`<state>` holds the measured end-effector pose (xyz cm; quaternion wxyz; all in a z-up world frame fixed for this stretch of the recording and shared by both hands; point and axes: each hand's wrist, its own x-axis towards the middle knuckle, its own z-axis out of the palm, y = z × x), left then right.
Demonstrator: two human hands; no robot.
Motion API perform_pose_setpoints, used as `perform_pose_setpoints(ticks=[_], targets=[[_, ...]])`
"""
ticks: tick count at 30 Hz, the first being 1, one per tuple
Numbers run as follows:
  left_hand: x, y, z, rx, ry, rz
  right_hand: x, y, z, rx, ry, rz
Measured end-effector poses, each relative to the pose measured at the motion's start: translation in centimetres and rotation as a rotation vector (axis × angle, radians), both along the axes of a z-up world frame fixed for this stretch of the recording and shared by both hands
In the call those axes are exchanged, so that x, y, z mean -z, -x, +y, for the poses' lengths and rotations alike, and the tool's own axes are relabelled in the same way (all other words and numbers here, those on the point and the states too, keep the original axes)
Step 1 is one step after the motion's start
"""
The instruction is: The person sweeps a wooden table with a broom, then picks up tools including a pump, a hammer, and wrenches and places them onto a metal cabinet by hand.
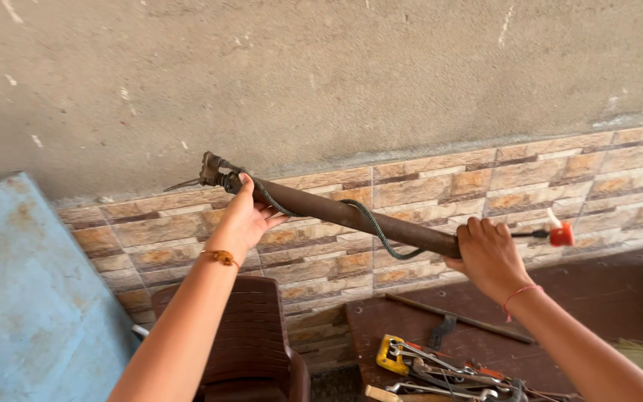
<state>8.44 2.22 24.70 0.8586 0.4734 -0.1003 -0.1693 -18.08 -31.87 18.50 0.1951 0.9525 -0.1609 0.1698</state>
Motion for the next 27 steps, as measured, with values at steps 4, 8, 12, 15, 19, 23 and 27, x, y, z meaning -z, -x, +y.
perform_pose_setpoints(ticks=[4, 8, 12, 15, 19, 23, 27], targets=[[-1.8, 0.1, 3.4, -0.017, -0.100, -0.007, -2.3, -0.7, 1.8, -0.061, 0.061, -0.092], [-3.5, -1.0, 7.7, -0.144, -0.076, 0.026, -4.6, -2.5, 5.0, -0.147, 0.124, -0.151], [-6.0, -1.1, 13.4, -0.231, -0.063, 0.003, -6.9, -4.6, 9.5, -0.210, 0.172, -0.232], [-7.7, -0.7, 18.4, -0.293, -0.057, -0.040, -8.2, -6.1, 13.5, -0.198, 0.171, -0.169], [-10.7, -0.6, 26.2, -0.309, -0.084, -0.071, -9.8, -7.8, 19.8, -0.306, 0.189, -0.299], [-13.8, 0.1, 34.3, -0.328, -0.118, -0.113, -11.3, -9.2, 26.7, -0.290, 0.164, -0.262], [-16.3, 1.5, 41.9, -0.366, -0.147, -0.138, -12.8, -10.9, 33.4, -0.346, 0.178, -0.312]])
